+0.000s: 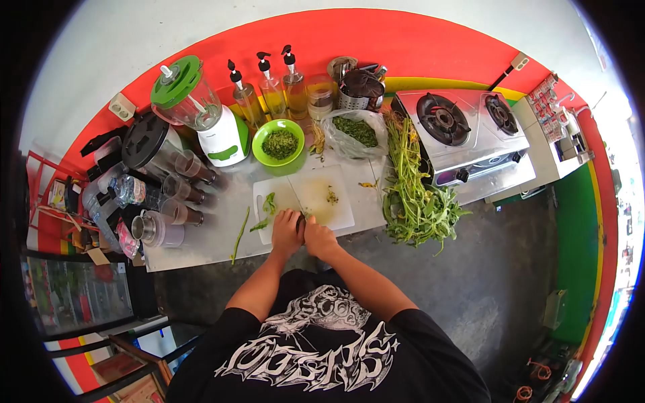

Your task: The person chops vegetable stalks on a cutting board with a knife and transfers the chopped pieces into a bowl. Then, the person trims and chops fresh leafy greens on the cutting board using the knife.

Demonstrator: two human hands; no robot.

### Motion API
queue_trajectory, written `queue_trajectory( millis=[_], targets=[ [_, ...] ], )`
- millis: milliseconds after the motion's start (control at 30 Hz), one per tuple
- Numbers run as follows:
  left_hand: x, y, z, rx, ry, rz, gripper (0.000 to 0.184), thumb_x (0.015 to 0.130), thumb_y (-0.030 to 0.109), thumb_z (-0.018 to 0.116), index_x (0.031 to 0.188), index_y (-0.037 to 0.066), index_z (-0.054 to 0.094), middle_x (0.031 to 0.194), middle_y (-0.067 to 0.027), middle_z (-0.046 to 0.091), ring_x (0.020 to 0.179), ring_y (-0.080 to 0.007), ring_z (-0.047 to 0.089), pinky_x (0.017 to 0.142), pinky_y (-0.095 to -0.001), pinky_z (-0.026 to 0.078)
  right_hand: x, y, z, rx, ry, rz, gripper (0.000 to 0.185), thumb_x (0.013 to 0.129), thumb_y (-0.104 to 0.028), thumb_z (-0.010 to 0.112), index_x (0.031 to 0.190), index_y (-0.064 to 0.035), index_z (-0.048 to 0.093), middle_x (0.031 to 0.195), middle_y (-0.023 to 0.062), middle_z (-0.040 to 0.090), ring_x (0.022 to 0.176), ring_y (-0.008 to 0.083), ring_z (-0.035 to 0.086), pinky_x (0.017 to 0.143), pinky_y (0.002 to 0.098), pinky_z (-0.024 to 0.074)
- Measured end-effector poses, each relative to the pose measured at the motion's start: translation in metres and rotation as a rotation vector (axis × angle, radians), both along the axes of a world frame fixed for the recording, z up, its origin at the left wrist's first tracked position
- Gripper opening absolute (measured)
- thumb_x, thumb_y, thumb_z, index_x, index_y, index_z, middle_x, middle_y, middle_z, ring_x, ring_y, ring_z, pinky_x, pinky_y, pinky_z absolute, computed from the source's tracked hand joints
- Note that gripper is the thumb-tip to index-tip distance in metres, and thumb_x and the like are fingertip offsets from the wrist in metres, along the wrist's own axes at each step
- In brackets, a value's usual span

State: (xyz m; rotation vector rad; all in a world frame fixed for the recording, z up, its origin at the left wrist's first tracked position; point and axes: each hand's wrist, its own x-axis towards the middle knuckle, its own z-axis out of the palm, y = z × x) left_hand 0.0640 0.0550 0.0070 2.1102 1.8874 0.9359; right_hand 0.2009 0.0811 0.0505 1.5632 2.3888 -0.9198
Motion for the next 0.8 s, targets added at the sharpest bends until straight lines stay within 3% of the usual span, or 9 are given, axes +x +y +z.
queue_trajectory(
  millis=[167,800],
  targets=[
    [0.0,0.003,-0.003,0.055,-0.02,-0.002,0.015,0.082,0.009,0.063,0.096,0.004,0.058,0.092,-0.0147,0.055,0.089,-0.0375,0.053,0.079,-0.0477,0.043,0.002,-0.012,0.005,-0.001,-0.006,-0.037,0.033,0.085,-0.007,0.062,0.109,0.004,0.043,0.093,0.0294,0.069,0.09,0.0448,0.071,0.077,0.0499,0.0579],
    [-0.001,0.002,0.001,0.073,-0.004,-0.027,0.016,0.082,0.01,0.061,0.096,0.004,0.057,0.094,-0.0136,0.056,0.091,-0.0358,0.053,0.08,-0.0468,0.043,0.005,0.002,0.006,-0.067,0.014,-0.001,0.033,0.085,-0.009,0.063,0.108,0.0041,0.044,0.097,0.0307,0.069,0.096,0.0466,0.069,0.082,0.0508,0.0565]
  ],
)
